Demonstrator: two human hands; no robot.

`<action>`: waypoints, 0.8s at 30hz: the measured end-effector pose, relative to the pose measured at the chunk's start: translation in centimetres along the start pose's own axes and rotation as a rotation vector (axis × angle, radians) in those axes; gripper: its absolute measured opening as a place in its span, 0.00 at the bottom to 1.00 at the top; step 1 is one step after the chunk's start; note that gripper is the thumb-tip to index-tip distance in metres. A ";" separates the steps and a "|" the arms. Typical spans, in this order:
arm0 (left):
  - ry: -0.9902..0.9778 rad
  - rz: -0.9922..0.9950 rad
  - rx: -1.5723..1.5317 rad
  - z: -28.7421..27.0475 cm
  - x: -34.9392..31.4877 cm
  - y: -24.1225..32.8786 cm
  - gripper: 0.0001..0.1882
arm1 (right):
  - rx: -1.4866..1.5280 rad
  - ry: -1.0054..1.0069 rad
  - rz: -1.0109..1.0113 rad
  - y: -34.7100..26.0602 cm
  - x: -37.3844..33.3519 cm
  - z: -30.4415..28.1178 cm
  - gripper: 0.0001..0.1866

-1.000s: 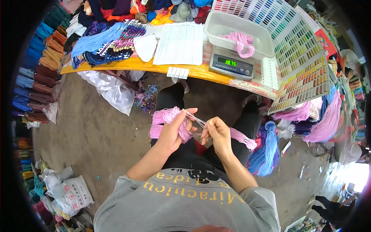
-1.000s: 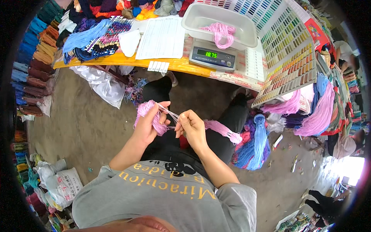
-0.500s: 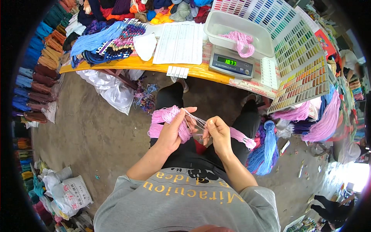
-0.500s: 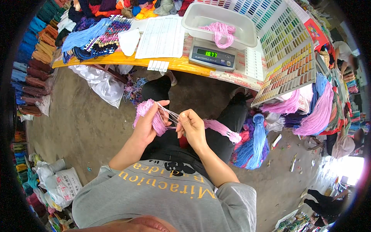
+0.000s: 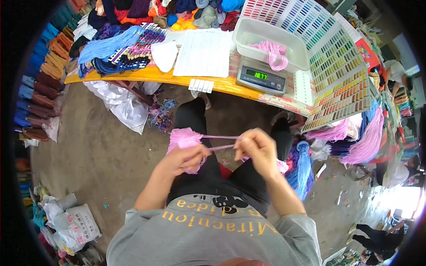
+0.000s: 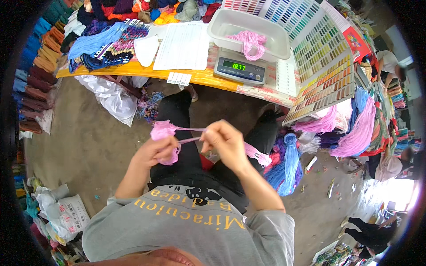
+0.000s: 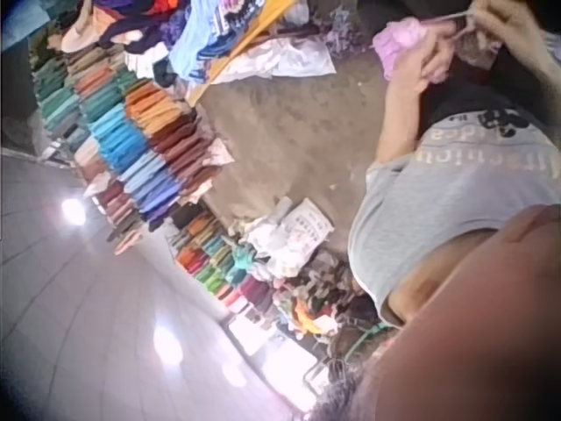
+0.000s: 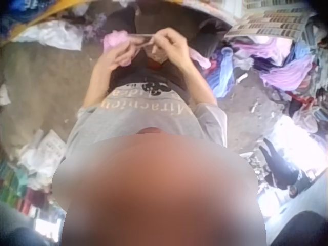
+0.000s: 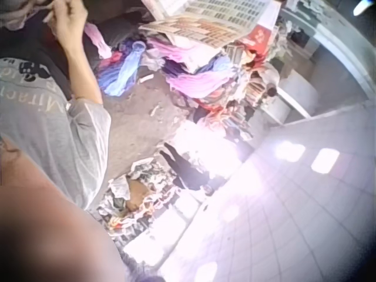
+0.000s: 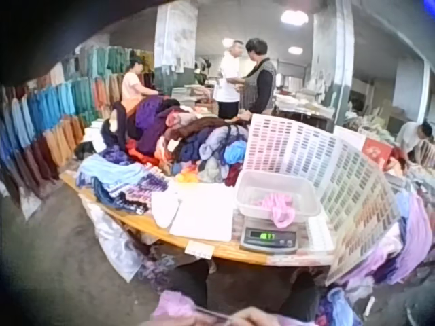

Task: Weighing bundles of pink yarn on a digital scale and attaching identification labels.

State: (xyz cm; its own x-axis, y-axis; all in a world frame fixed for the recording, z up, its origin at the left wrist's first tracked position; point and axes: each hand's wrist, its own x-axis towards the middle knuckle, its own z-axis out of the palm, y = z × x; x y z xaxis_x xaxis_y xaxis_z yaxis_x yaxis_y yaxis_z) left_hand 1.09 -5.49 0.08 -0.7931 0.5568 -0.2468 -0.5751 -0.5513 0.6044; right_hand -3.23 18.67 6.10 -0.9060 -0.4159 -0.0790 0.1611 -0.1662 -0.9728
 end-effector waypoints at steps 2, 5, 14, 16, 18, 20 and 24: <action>0.172 -0.033 -0.250 -4.9 -2.7 -0.8 0.12 | 0.057 -0.026 -0.173 -3.4 1.5 -0.9 0.09; 0.269 0.035 -0.442 -10.9 -4.4 -1.5 0.12 | 0.138 -0.114 -0.430 -10.5 4.6 -0.1 0.09; 0.986 0.225 -0.727 -23.9 -14.1 -12.3 0.15 | 0.348 -0.834 -0.564 -33.4 17.8 1.8 0.08; 1.077 0.241 -0.794 -26.2 -14.6 -14.1 0.17 | -0.398 0.076 -1.057 -36.7 16.8 4.1 0.09; 1.029 0.256 -0.765 -29.0 -13.7 -14.3 0.10 | -0.502 0.121 -1.183 -43.6 16.8 -2.0 0.10; 1.000 0.266 -0.777 -30.8 -13.5 -15.3 0.12 | -0.492 0.261 -1.207 -45.6 16.1 -3.3 0.09; 0.912 0.232 -0.553 -25.2 -9.9 -11.0 0.13 | -0.642 0.618 -1.071 -45.5 14.5 -4.9 0.07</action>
State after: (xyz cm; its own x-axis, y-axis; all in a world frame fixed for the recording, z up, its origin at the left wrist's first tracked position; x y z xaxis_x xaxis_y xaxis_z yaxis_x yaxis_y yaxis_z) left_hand 10.23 -20.62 -23.25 -0.6129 -0.1415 -0.7774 -0.2218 -0.9135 0.3411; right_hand -25.63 24.60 48.16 -0.5243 0.1371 0.8404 -0.7656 0.3560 -0.5358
